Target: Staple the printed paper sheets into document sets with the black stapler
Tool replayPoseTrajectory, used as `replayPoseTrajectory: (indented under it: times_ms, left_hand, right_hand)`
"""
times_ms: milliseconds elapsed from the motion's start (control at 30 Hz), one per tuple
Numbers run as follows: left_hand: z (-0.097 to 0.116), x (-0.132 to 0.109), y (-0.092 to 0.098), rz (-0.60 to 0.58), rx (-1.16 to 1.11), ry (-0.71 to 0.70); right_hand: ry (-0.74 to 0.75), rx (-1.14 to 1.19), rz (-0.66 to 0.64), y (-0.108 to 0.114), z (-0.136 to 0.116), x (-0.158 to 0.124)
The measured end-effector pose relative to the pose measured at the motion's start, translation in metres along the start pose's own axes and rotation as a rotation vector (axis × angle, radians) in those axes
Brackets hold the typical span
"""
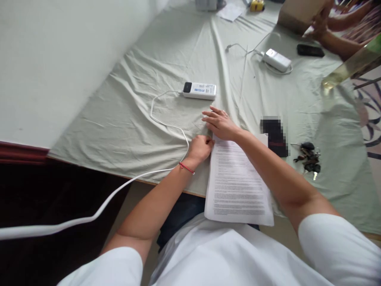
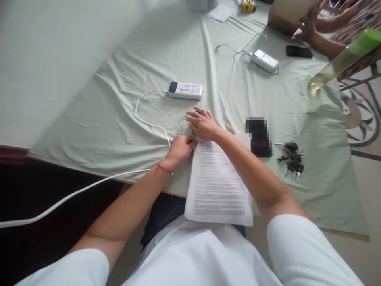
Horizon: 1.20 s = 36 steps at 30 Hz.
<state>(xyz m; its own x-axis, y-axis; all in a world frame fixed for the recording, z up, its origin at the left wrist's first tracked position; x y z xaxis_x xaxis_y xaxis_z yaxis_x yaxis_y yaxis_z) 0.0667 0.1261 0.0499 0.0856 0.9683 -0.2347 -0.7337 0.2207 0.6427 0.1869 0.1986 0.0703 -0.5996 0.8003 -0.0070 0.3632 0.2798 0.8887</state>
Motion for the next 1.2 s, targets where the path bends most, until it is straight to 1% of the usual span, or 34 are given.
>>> replayPoseTrajectory:
  times_ms: [100, 200, 333, 433, 500, 567, 600, 667, 733, 800, 867, 933, 1067, 1133, 1200]
  left_hand:
    - [-0.001, 0.001, 0.0, -0.006, -0.007, 0.02]
    - [0.0, 0.002, 0.001, -0.023, -0.024, 0.022]
    - [0.0, 0.003, 0.002, -0.04, -0.039, 0.036]
    - [-0.001, 0.004, 0.004, -0.05, -0.059, 0.043]
    - [-0.001, 0.003, 0.005, -0.063, -0.095, 0.051]
    - [-0.002, -0.003, 0.005, -0.108, -0.173, 0.086]
    - [-0.003, -0.007, 0.003, -0.152, -0.229, 0.119]
    - [-0.006, -0.017, -0.002, -0.247, -0.352, 0.214]
    - [-0.011, -0.027, -0.009, -0.297, -0.427, 0.289]
    - [-0.015, -0.033, -0.015, -0.272, -0.45, 0.292]
    - [-0.018, -0.035, -0.018, -0.223, -0.45, 0.239]
    - [-0.02, -0.036, -0.02, -0.194, -0.438, 0.187]
    - [-0.023, -0.047, -0.016, -0.171, -0.422, 0.146]
    - [-0.027, -0.06, -0.01, -0.136, -0.459, 0.14]
    - [-0.033, -0.076, -0.004, -0.097, -0.517, 0.15]
  right_hand:
    - [-0.147, 0.006, 0.07, -0.006, 0.001, 0.001]
    - [-0.242, 0.009, 0.089, -0.007, -0.002, -0.002]
    - [-0.226, 0.04, 0.134, -0.01, -0.005, -0.005]
    - [-0.218, 0.024, 0.181, -0.014, -0.006, -0.008]
    - [-0.234, 0.0, 0.186, -0.016, -0.007, -0.009]
    - [-0.244, -0.021, 0.175, -0.018, -0.008, -0.009]
    - [-0.25, -0.029, 0.17, -0.018, -0.008, -0.009]
    - [-0.251, -0.039, 0.162, -0.018, -0.009, -0.01]
    - [-0.255, -0.052, 0.163, -0.018, -0.009, -0.01]
    - [-0.259, -0.067, 0.162, -0.018, -0.009, -0.01]
    - [-0.258, -0.068, 0.171, -0.019, -0.009, -0.009]
    - [-0.26, -0.04, 0.216, -0.019, -0.008, -0.006]
    - [-0.252, 0.002, 0.377, -0.008, -0.009, -0.011]
    - [-0.212, -0.01, 0.47, 0.001, -0.012, -0.024]
    - [-0.161, -0.014, 0.572, 0.009, -0.015, -0.047]
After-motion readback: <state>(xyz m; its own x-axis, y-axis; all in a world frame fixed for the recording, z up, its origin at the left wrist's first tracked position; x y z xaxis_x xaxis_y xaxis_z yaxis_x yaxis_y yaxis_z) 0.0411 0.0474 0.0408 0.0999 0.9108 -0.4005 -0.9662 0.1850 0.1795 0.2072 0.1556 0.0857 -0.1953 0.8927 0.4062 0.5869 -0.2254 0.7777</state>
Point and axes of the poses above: each hand's wrist, its own x-axis towards the middle knuckle, its own y-axis out of the back of the hand, z = x × y, the point moved 4 cm from there along x, towards the middle knuckle, and after that the axes turned 2 degrees about x, right-handed, at the moved point
